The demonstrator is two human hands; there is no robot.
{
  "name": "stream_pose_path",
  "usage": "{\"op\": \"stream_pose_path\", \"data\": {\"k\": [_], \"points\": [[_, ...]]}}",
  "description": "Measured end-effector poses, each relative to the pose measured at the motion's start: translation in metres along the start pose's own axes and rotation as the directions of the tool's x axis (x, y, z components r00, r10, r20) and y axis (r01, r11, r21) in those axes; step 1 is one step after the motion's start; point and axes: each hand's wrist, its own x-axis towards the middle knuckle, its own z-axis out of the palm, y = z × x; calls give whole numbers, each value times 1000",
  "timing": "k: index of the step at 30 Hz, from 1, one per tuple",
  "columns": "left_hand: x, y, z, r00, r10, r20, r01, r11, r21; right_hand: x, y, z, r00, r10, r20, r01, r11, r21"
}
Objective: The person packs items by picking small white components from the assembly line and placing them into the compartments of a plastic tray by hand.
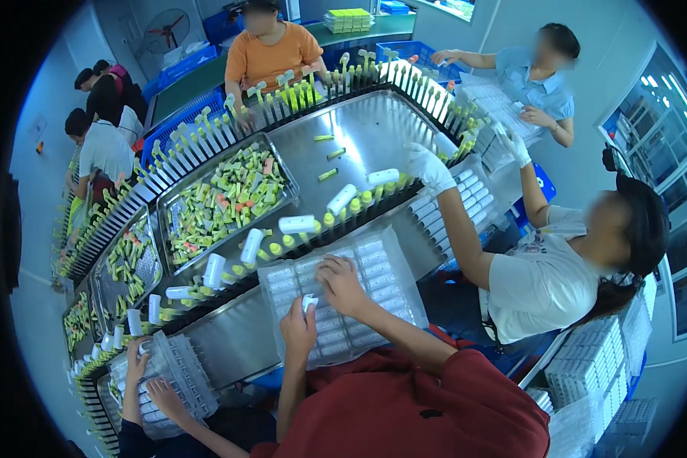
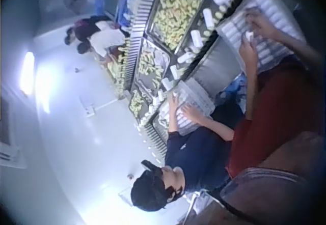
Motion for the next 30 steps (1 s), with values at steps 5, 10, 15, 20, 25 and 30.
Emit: {"op": "stream_pose_path", "data": {"k": [5, 10, 15, 20, 25, 30], "points": [[1, -7, -1, 1000, -28, -6, 28, 1000, 7, -40, 8, -55, 974, 161, -161, -207, 919, -336], [8, 5, -2, 1000, 3, -8, -3, 1000, 29, -87, 87, -94, 713, 638, -292, -698, 688, -201], [8, 5, -1, 1000, 7, -23, -6, 1000, 28, -97, 92, -109, 718, 695, -22, -692, 711, -125], [8, 10, -2, 1000, -15, -16, 15, 999, -36, -95, 65, -86, 804, 579, -137, -590, 744, -313], [4, 7, -4, 994, -4, -109, -4, 997, -76, -92, 51, -90, 788, 590, -173, -613, 729, -306], [-13, 10, -23, 914, -371, -164, 289, 880, -377, -95, 37, -104, 773, 586, -241, -630, 753, -189]]}}
